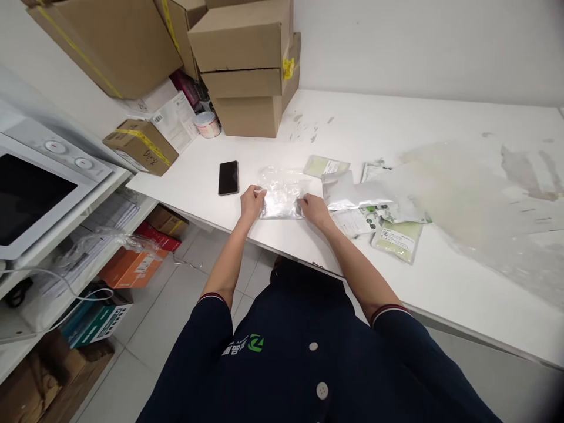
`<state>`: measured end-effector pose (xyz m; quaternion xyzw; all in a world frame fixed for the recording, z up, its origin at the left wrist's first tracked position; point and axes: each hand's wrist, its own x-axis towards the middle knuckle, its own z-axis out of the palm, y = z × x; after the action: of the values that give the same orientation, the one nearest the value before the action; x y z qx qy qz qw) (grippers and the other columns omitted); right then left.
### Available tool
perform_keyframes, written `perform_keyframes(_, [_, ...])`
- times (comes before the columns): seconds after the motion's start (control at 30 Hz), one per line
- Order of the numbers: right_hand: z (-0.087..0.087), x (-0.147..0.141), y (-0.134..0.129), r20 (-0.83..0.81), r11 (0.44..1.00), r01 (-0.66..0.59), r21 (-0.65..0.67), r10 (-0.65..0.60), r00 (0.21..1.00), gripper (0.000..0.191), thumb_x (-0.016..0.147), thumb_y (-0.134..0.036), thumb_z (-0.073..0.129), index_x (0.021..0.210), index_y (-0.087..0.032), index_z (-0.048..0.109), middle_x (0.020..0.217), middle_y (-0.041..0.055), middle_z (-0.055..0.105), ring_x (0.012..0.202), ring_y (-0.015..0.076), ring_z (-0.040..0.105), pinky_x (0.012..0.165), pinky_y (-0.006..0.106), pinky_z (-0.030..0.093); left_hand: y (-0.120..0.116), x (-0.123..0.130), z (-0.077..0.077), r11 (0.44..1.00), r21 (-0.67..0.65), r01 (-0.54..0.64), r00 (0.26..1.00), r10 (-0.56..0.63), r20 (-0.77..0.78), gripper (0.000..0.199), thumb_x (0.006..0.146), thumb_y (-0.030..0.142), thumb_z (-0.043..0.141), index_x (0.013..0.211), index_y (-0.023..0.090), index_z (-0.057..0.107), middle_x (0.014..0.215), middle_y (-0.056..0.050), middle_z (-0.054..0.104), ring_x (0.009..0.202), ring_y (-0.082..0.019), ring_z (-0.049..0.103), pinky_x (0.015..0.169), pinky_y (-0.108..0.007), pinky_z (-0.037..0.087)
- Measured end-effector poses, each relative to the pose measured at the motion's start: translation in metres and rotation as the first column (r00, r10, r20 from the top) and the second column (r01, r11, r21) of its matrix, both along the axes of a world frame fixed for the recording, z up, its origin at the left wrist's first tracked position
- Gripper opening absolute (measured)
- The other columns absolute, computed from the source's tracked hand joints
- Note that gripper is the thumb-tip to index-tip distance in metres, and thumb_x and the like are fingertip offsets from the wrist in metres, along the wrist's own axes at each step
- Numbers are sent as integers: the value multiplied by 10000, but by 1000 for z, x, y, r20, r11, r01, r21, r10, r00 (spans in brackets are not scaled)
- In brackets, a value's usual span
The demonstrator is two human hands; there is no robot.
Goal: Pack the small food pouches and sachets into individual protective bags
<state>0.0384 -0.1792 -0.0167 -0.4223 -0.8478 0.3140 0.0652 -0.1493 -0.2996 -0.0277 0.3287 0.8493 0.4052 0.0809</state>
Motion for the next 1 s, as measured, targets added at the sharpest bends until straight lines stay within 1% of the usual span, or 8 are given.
perform_keyframes(0.13, [7,-7,-5,111,997,60,52,-66,992,284,922,-316,469,1071,-124,618,1056,176,657,949,291,609,762,357,447,11,1,1,966,-258,32,987,-71,-145,445,910,358,515,1329,213,475,850,-67,677,927,-271,630,829,-364,444])
perform_keyframes(0.23, [12,0,-10,84,952,70,299,-99,992,490,896,-355,570,1314,-109,501,1314,240,528,1145,362,533,865,441,455,12,4,6,917,-397,44,974,-127,-185,482,935,371,457,1389,217,404,960,-121,692,983,-313,634,842,-407,448])
perform_keyframes(0.3, [13,9,-10,58,908,-117,403,102,993,623,882,-408,604,1420,-148,426,1482,219,393,1315,390,402,986,514,404,13,4,10,893,-446,61,967,-164,-196,475,936,375,445,1384,219,407,1011,-142,690,1003,-328,634,842,-421,452])
perform_keyframes(0.4, [6,20,-6,124,811,-489,320,476,871,707,879,-399,605,1506,-205,342,1598,121,272,1450,348,243,1110,536,306,18,-1,15,878,-470,90,961,-200,-189,444,926,373,456,1346,227,453,1063,-151,682,1054,-339,618,853,-428,458])
perform_keyframes(0.57, [-3,23,-1,140,787,-540,297,524,840,555,939,-108,332,1478,-205,420,1558,68,380,1439,247,331,1142,475,294,19,-9,19,872,-461,165,965,-239,-108,420,888,328,520,1300,249,542,1141,-117,670,1119,-309,595,922,-422,463])
perform_keyframes(0.77, [24,47,-12,120,774,-605,186,594,796,496,986,-187,278,1428,-259,492,1466,49,510,1369,258,444,1130,579,278,-58,2,26,872,-297,390,896,-434,-98,408,898,213,405,1209,225,670,1360,-95,552,1305,-264,476,1112,-442,379])
perform_keyframes(0.87, [38,61,-15,70,749,-655,102,651,756,482,977,-215,308,1407,-245,525,1429,60,548,1300,264,518,1083,528,373,-103,20,24,777,-153,610,790,-611,49,530,887,210,434,1408,278,500,1523,-38,418,1448,-226,314,1157,-408,345])
perform_keyframes(1.0, [47,56,-4,-47,725,-686,-58,684,728,435,959,-278,395,1349,-252,587,1343,56,622,1182,241,599,1011,418,454,-115,41,7,875,-44,482,872,-475,113,490,843,403,617,1315,275,586,1444,-62,505,1395,-253,397,1087,-377,418])
